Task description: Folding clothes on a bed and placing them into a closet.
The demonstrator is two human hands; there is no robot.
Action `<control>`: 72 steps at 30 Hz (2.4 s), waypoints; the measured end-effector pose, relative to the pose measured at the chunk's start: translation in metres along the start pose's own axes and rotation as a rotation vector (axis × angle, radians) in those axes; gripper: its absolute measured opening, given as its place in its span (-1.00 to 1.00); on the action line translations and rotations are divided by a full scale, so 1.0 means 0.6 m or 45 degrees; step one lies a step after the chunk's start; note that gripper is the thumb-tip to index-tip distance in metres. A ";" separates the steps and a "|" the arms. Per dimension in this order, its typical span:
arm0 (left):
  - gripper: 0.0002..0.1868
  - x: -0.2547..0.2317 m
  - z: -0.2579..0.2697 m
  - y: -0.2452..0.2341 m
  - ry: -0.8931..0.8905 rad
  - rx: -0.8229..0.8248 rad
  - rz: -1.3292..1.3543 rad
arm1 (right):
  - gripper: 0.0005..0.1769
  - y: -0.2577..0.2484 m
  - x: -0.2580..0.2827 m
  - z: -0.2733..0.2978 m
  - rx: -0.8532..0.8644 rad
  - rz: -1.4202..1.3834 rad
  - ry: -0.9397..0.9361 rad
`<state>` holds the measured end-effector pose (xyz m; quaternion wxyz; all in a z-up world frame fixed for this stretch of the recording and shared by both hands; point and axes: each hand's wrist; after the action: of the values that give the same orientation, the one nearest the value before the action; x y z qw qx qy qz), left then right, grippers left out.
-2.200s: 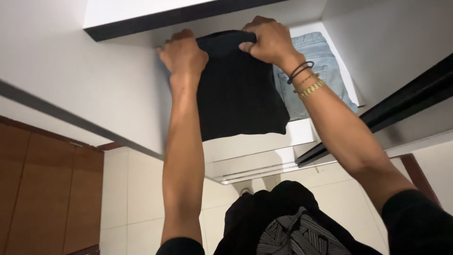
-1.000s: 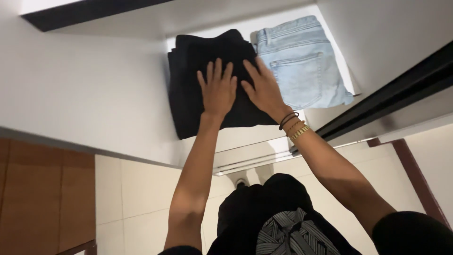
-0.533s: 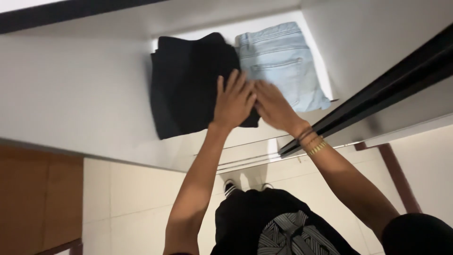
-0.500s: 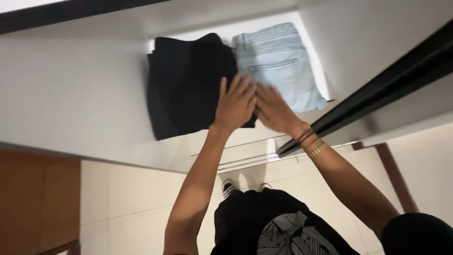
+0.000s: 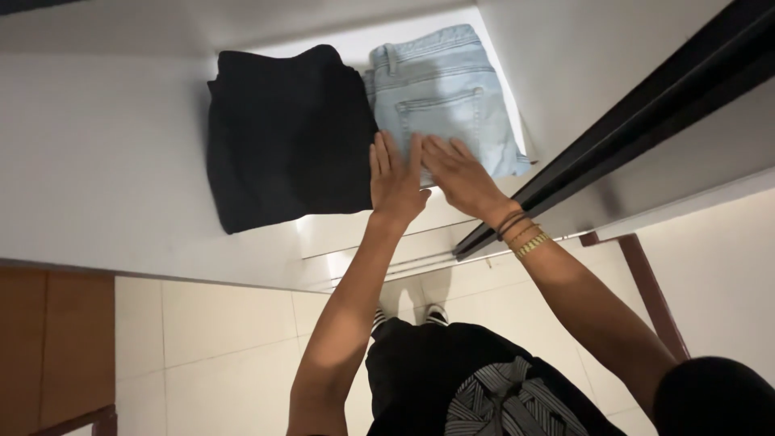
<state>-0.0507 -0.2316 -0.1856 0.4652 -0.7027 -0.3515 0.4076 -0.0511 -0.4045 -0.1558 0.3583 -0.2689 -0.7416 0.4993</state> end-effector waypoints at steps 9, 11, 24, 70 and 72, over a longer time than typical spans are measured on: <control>0.19 -0.022 -0.034 0.002 -0.202 0.147 0.049 | -0.29 -0.034 -0.046 0.037 -0.034 -0.119 0.069; 0.19 -0.019 -0.039 0.009 -0.189 0.150 0.054 | -0.30 -0.031 -0.051 0.038 -0.030 -0.153 0.087; -0.13 -0.014 0.021 -0.056 0.137 -0.165 -0.123 | -0.31 0.001 -0.011 -0.005 0.009 -0.041 0.036; -0.41 0.151 0.089 -0.105 0.189 -0.272 0.099 | -0.73 0.066 0.192 -0.104 -0.269 -0.534 0.865; -0.32 0.140 0.072 -0.129 0.246 -0.215 0.156 | -0.66 0.049 0.202 -0.100 -0.206 -0.549 0.874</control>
<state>-0.0632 -0.1178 -0.1433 0.4104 -0.7955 -0.2946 0.3345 -0.0743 -0.2692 -0.1365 0.6588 -0.2856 -0.6553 0.2345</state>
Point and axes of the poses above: each hand's wrist, its own z-axis away from the middle knuckle, its own y-axis out of the palm, x = y × z, and after that the axes turned 6 degrees about y, right-handed
